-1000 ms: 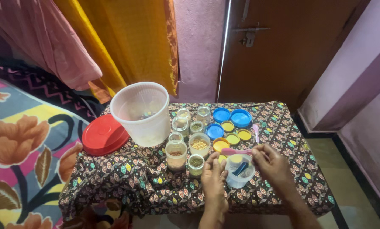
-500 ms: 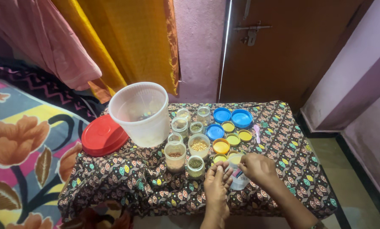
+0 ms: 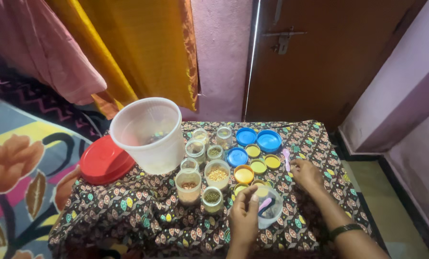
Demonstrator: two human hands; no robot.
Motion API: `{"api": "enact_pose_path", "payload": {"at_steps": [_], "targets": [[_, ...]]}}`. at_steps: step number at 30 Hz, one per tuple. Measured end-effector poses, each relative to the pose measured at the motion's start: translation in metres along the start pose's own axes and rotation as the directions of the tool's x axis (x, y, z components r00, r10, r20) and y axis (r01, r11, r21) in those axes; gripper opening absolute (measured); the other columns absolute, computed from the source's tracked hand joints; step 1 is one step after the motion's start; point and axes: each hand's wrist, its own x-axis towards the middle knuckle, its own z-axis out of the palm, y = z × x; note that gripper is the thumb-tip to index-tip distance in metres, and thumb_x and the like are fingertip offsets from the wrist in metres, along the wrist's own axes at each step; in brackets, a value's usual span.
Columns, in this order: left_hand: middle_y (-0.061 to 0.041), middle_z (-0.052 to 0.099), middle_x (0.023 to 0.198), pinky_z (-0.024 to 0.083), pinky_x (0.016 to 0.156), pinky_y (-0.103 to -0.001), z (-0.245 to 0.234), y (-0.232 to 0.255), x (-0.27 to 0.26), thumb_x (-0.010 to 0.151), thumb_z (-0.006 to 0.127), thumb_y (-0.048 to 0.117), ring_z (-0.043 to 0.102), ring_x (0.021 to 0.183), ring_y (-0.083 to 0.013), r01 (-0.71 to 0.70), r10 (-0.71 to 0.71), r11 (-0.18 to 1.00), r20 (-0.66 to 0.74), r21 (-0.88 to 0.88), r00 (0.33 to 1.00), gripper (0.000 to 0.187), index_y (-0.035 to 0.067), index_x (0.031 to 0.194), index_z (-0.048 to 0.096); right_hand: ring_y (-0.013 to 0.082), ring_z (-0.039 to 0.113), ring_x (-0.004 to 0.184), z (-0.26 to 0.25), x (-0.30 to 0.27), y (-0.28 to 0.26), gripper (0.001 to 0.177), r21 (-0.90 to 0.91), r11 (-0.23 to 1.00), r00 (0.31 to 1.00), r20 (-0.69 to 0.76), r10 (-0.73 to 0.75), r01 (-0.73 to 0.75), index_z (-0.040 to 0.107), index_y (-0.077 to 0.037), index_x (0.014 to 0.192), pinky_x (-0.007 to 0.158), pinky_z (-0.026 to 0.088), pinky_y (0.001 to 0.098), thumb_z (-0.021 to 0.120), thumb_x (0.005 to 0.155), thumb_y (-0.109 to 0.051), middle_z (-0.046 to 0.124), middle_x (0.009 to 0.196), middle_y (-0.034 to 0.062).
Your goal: The person opens several small jars containing dry ingredients, uses a spoon to scoop contents into a larger plastic container, then closes the jars and the container with their respective lids. The person handles multiple jars and lids on a patterned tablecloth.
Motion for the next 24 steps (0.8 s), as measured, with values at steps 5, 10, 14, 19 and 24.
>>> {"api": "enact_pose_path", "payload": {"at_steps": [5, 10, 14, 19, 24], "targets": [[-0.006, 0.076, 0.112, 0.059, 0.083, -0.028, 0.008, 0.015, -0.004, 0.096, 0.060, 0.016, 0.076, 0.100, -0.0127, 0.085, -0.087, 0.987, 0.007, 0.135, 0.996, 0.030, 0.007, 0.124, 0.067, 0.0315, 0.073, 0.108, 0.036, 0.029, 0.012, 0.031, -0.004, 0.997, 0.997, 0.005, 0.083, -0.083, 0.077, -0.029, 0.119, 0.091, 0.059, 0.0450, 0.069, 0.092, -0.041, 0.076, 0.120, 0.0068], [-0.008, 0.077, 0.113, 0.060, 0.087, -0.028, 0.009, 0.000, 0.001, 0.096, 0.062, 0.014, 0.074, 0.101, -0.0135, -0.055, 0.056, 0.984, -0.005, 0.170, 0.998, 0.027, 0.004, 0.120, 0.070, 0.0307, 0.071, 0.113, 0.045, 0.043, 0.002, 0.044, -0.076, 0.988, 0.987, 0.076, 0.140, -0.135, 0.073, -0.023, 0.121, 0.095, 0.056, 0.0456, 0.076, 0.085, -0.047, 0.074, 0.124, 0.0072], [-0.009, 0.077, 0.112, 0.060, 0.092, -0.029, 0.008, -0.017, 0.006, 0.097, 0.061, 0.014, 0.073, 0.102, -0.0132, -0.052, 0.052, 0.993, 0.002, 0.102, 0.999, 0.026, 0.002, 0.119, 0.069, 0.0307, 0.071, 0.108, 0.041, 0.043, 0.003, 0.039, -0.032, 0.981, 0.972, 0.129, 0.194, -0.192, 0.073, -0.020, 0.116, 0.092, 0.057, 0.0433, 0.075, 0.088, -0.046, 0.075, 0.116, 0.0092], [-0.011, 0.073, 0.116, 0.059, 0.095, -0.031, 0.018, -0.017, 0.009, 0.099, 0.059, 0.012, 0.070, 0.107, -0.0148, -0.078, 0.081, 0.994, 0.030, -0.080, 0.996, 0.027, -0.002, 0.122, 0.066, 0.0156, 0.059, 0.066, 0.004, 0.001, -0.007, 0.024, 0.834, 0.546, 0.986, 0.148, -0.075, -0.084, 0.072, -0.002, 0.100, 0.060, 0.046, 0.0299, 0.076, 0.091, -0.024, 0.069, 0.079, 0.0066], [-0.007, 0.070, 0.131, 0.055, 0.097, -0.026, 0.039, 0.006, 0.008, 0.097, 0.057, 0.014, 0.067, 0.118, -0.0105, 0.021, -0.016, 0.983, 0.030, -0.181, 0.999, 0.035, 0.006, 0.132, 0.058, 0.0078, 0.041, 0.045, -0.061, -0.105, -0.019, 0.013, 0.849, 0.381, 0.835, 0.481, -0.266, -0.367, 0.064, -0.011, 0.092, 0.040, 0.031, 0.0243, 0.070, 0.088, -0.022, 0.049, 0.058, -0.0027]]}}
